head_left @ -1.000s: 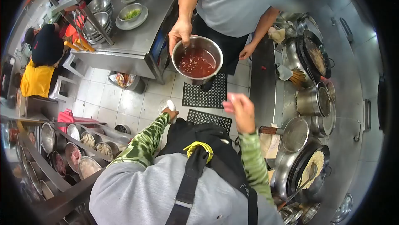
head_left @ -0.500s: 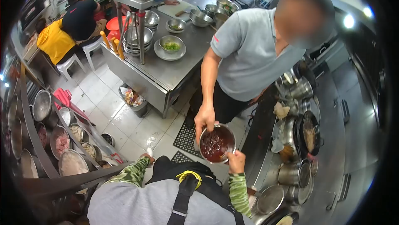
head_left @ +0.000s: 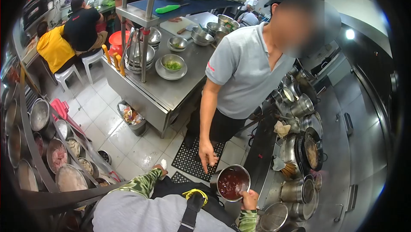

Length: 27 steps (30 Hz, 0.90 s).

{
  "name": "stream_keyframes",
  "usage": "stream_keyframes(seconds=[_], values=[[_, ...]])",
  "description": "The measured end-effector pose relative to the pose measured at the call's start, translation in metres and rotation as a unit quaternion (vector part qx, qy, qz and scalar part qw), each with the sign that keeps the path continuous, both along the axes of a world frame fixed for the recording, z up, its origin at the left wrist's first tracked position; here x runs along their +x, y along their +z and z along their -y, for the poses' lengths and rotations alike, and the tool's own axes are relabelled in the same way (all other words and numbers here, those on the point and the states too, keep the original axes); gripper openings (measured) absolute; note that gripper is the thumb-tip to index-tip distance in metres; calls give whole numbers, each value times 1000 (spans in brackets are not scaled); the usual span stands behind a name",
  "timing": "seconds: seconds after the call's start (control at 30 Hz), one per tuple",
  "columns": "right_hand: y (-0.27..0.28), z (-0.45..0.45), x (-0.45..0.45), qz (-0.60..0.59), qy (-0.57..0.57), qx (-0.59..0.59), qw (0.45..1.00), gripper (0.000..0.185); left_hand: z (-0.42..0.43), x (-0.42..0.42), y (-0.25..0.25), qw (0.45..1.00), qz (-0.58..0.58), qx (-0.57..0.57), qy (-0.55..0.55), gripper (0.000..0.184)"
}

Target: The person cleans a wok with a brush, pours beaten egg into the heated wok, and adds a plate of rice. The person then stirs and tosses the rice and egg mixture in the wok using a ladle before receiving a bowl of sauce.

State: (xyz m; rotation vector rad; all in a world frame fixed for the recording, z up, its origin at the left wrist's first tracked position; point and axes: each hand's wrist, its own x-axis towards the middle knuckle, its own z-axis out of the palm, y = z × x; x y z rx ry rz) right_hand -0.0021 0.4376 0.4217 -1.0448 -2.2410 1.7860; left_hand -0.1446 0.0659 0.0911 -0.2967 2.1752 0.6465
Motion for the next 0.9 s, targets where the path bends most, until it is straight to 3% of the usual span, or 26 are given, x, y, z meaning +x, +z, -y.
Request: stream_keyframes(seconds=[0.07, 0.17, 0.23, 0.27, 0.33, 0.43, 0.6, 0.67, 0.73, 0.87, 0.9], values=[[-4, -5, 13, -1, -28, -6, 1000, 7, 3, 5, -29, 999, -21, -18, -24, 65], [-12, -10, 27, -31, -77, -32, 996, 7, 23, 25, -117, 982, -107, -89, -126, 65], [-24, -19, 37, -48, -112, -44, 992, 7, 31, 38, -119, 953, -182, -144, -197, 64], [-30, -23, 41, -53, -120, -47, 990, 7, 29, 28, -120, 972, -121, -112, -168, 63], [-37, -27, 49, -64, -138, -52, 987, 7, 22, 17, -104, 989, -41, -74, -121, 63], [-37, -27, 57, -65, -151, -40, 986, 6, 20, 17, -40, 992, -12, -76, -98, 62], [-35, -14, 66, -72, -201, -69, 975, 7, 27, 6, -44, 978, 21, -93, -185, 62], [-33, -8, 70, -73, -211, -83, 971, 6, 25, 7, -36, 979, -48, -106, -167, 61], [-36, -7, 72, -65, -214, -91, 970, 6, 18, 3, 1, 981, -14, -85, -173, 62], [-46, -5, 77, -73, -225, -93, 967, 6, 7, -2, 12, 981, -31, -84, -172, 66], [-41, -3, 78, -71, -219, -92, 969, 7, 5, -5, -5, 980, -37, -91, -174, 67]])
